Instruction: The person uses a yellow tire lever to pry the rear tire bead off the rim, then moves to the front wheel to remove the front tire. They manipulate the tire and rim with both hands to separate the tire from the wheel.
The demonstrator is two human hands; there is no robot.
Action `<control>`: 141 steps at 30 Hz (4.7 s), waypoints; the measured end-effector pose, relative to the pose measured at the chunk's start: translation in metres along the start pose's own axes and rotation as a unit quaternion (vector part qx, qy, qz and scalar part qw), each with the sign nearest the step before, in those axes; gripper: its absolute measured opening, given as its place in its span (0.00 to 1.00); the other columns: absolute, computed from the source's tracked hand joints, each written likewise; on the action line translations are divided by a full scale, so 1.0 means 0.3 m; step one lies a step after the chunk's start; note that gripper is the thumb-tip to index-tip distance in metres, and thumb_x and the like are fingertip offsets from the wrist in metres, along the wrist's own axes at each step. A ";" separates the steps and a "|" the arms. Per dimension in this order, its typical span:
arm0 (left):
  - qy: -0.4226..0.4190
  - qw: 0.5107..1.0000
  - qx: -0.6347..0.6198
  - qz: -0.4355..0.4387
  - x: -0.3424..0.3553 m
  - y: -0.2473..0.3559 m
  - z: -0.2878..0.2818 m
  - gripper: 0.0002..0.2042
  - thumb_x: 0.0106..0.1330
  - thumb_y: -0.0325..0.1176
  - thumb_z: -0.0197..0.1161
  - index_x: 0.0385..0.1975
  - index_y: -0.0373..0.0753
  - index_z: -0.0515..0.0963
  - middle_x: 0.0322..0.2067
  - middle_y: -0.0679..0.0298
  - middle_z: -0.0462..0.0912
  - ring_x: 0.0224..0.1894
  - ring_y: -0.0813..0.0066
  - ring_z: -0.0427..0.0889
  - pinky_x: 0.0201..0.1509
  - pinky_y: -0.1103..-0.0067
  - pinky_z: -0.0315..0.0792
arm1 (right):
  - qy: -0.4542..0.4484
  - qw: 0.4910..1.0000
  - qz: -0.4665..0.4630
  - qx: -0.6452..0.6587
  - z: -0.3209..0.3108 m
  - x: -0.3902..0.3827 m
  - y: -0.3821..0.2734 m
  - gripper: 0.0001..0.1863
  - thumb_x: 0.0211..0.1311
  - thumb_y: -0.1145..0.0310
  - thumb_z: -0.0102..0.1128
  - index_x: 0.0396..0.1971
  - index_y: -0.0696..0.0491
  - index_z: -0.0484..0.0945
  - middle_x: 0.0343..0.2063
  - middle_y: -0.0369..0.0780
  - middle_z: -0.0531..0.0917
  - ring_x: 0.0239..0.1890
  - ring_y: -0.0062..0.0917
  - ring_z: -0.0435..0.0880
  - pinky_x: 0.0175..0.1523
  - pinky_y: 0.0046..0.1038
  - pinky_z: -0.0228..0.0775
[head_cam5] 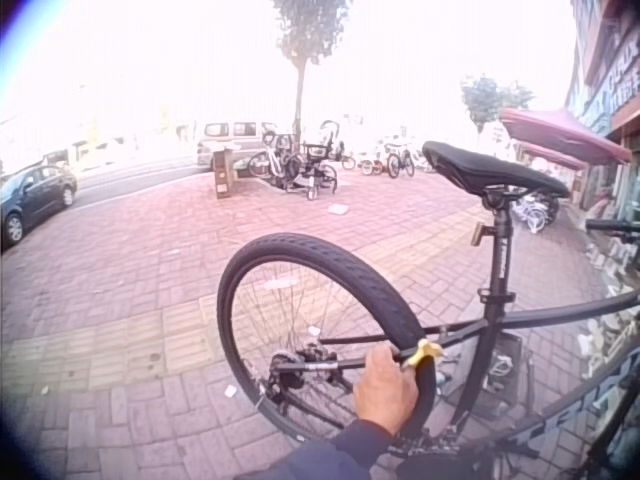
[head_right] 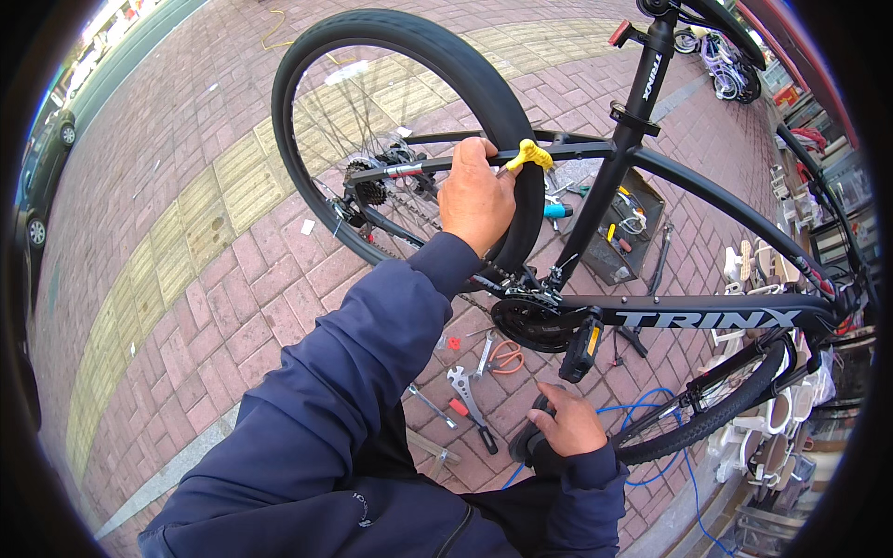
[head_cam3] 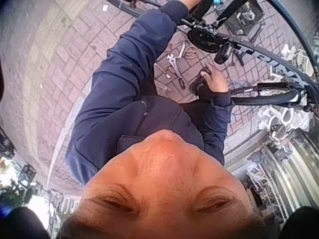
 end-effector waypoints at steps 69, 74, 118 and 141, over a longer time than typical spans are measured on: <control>-0.006 0.999 0.051 -0.005 0.050 -0.138 -0.076 0.28 0.59 0.51 0.79 0.48 0.32 0.84 0.51 0.50 0.81 0.52 0.49 0.83 0.58 0.63 0.77 | 0.369 0.848 -0.090 0.368 -0.296 0.128 -0.049 0.14 0.72 0.74 0.67 0.54 0.60 0.79 0.40 0.36 0.85 0.37 0.15 0.82 0.42 0.19 0.76; -0.053 0.998 -0.015 0.033 0.061 -0.097 -0.070 0.18 0.63 0.40 0.76 0.44 0.31 0.85 0.47 0.47 0.84 0.51 0.48 0.83 0.57 0.63 0.76 | 0.386 0.839 -0.103 0.370 -0.282 0.137 -0.078 0.15 0.73 0.73 0.66 0.55 0.60 0.79 0.40 0.35 0.83 0.35 0.14 0.80 0.40 0.17 0.74; -0.144 0.986 -0.084 -0.012 0.107 -0.127 -0.030 0.18 0.62 0.39 0.75 0.43 0.30 0.85 0.38 0.47 0.87 0.41 0.49 0.86 0.50 0.63 0.78 | 0.098 0.809 0.170 0.553 0.459 0.576 -0.075 0.10 0.75 0.63 0.63 0.40 0.55 0.76 0.30 0.37 0.83 0.19 0.15 0.74 0.22 0.20 0.66; -0.146 0.988 -0.059 0.005 0.110 -0.115 -0.039 0.16 0.66 0.37 0.73 0.43 0.28 0.85 0.29 0.56 0.86 0.31 0.67 0.82 0.41 0.71 0.76 | 0.089 0.832 0.091 0.540 0.342 0.517 -0.256 0.10 0.76 0.64 0.59 0.41 0.57 0.80 0.29 0.37 0.86 0.18 0.14 0.75 0.22 0.18 0.65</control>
Point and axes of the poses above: each hand's wrist, its own x-axis towards the middle knuckle, its own z-axis out of the palm, y = z × x, the point moved 7 cm from there along x, towards the middle knuckle
